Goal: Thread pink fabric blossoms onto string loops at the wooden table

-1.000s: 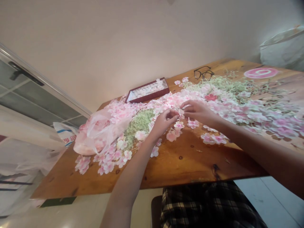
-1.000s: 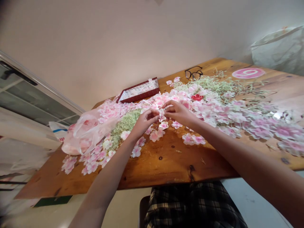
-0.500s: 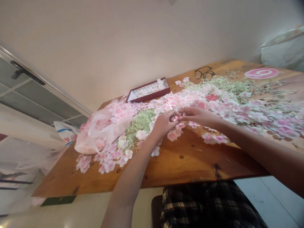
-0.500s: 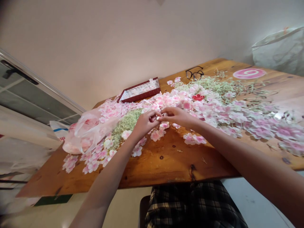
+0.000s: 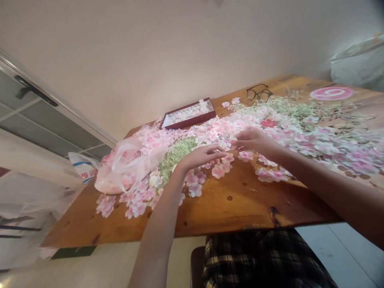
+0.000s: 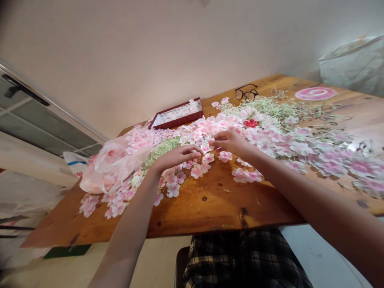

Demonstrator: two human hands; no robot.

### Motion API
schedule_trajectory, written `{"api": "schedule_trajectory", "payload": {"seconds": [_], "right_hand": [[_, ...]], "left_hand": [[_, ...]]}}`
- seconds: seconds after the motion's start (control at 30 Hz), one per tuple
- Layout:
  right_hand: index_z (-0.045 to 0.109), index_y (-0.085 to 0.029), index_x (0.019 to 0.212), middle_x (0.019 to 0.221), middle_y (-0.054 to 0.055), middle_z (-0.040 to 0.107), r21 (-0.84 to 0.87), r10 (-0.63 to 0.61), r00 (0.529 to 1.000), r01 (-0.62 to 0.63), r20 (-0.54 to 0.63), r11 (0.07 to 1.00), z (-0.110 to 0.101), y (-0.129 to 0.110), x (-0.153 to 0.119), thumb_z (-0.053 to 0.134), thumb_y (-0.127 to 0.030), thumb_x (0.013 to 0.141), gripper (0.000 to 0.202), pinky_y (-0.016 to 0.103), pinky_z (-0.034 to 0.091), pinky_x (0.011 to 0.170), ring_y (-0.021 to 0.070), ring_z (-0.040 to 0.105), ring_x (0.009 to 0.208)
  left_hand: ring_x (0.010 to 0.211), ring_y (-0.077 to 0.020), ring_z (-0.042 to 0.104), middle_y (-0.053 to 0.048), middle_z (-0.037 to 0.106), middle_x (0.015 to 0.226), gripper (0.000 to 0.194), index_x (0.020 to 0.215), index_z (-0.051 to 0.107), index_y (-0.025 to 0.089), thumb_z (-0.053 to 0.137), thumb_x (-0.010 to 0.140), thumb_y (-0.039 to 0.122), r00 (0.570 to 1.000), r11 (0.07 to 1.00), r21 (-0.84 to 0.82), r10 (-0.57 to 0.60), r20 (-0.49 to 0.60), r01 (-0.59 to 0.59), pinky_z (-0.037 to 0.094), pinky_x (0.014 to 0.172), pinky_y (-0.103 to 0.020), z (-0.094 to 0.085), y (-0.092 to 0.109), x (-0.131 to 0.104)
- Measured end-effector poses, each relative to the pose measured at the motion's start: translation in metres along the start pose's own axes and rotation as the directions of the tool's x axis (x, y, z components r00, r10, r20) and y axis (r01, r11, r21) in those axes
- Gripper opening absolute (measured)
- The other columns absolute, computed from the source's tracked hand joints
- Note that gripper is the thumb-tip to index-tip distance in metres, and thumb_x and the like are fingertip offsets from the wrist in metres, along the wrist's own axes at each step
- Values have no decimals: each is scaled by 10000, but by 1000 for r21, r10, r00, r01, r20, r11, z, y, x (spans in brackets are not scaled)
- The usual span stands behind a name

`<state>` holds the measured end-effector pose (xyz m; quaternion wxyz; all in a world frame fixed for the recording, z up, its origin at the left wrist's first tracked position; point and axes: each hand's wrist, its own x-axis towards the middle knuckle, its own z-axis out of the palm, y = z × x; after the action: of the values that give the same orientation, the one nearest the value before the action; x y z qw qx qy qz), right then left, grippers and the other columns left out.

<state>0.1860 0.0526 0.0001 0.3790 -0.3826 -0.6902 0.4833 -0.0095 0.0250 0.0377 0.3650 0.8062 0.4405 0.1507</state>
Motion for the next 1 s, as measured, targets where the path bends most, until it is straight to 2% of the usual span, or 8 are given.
{"api": "schedule_trajectory", "payload": {"seconds": [0.07,0.13,0.33,0.47,0.57,0.67,0.83,1.0], "right_hand": [[487,-177,517,515,3,516,-128,-47,999,45,-15,991,-1,3,1,565,-422,655,292,258,420,490,127,521,530],[462,-175,505,496,-4,498,-222,-83,996,78,-17,972,-1,4,1,550,-417,668,305,247,380,454,118,499,504],[461,-175,524,511,-5,505,-278,-89,995,76,-36,958,-2,8,3,543,-415,672,293,246,348,441,116,488,498],[489,-175,535,541,6,526,-237,-76,996,65,-38,969,-2,5,3,551,-395,670,265,256,372,470,126,504,522],[549,-180,631,651,26,576,-95,-45,997,39,-65,995,-2,-5,-2,557,-388,673,213,263,411,530,140,539,599],[585,-193,676,730,35,593,-103,-37,995,27,-91,994,-3,-16,-8,550,-414,684,224,274,421,581,158,547,679],[615,-215,720,945,40,578,-119,-132,990,137,49,983,-3,-20,-10,564,-426,673,222,300,414,685,200,518,869],[557,-194,595,591,7,530,-173,-70,995,82,74,982,0,-15,-6,552,-444,677,263,260,407,543,136,511,611]], "left_hand": [[660,-121,563,-1,625,796,238,786,629,252,511,680,430,996,1000,12,23,91,-25,401,586,-214,-4,0,-2],[609,-117,566,2,630,720,223,733,642,250,519,672,426,993,998,39,47,104,-51,401,548,-205,-5,-1,-3],[538,-105,545,-12,613,629,245,701,652,222,504,686,417,981,998,59,19,193,-31,388,479,-198,-2,-4,-1],[749,-134,575,-29,627,832,221,810,634,227,514,696,374,1000,1000,-27,12,-17,-12,433,654,-237,-3,-2,-2],[824,-144,566,-44,606,923,230,872,610,220,513,706,347,979,991,-132,-20,-205,-7,434,715,-264,-3,-2,-1],[819,-134,564,-57,595,946,233,880,597,200,498,719,337,948,966,-257,-59,-312,-24,443,722,-268,-3,-4,0],[705,-91,568,-49,601,898,223,870,579,177,511,715,323,945,895,-446,-132,-298,-16,453,699,-250,0,-8,4],[686,-87,573,-48,602,880,239,885,572,181,515,711,335,962,856,-516,-141,-232,1,455,695,-251,5,-7,6]]}}
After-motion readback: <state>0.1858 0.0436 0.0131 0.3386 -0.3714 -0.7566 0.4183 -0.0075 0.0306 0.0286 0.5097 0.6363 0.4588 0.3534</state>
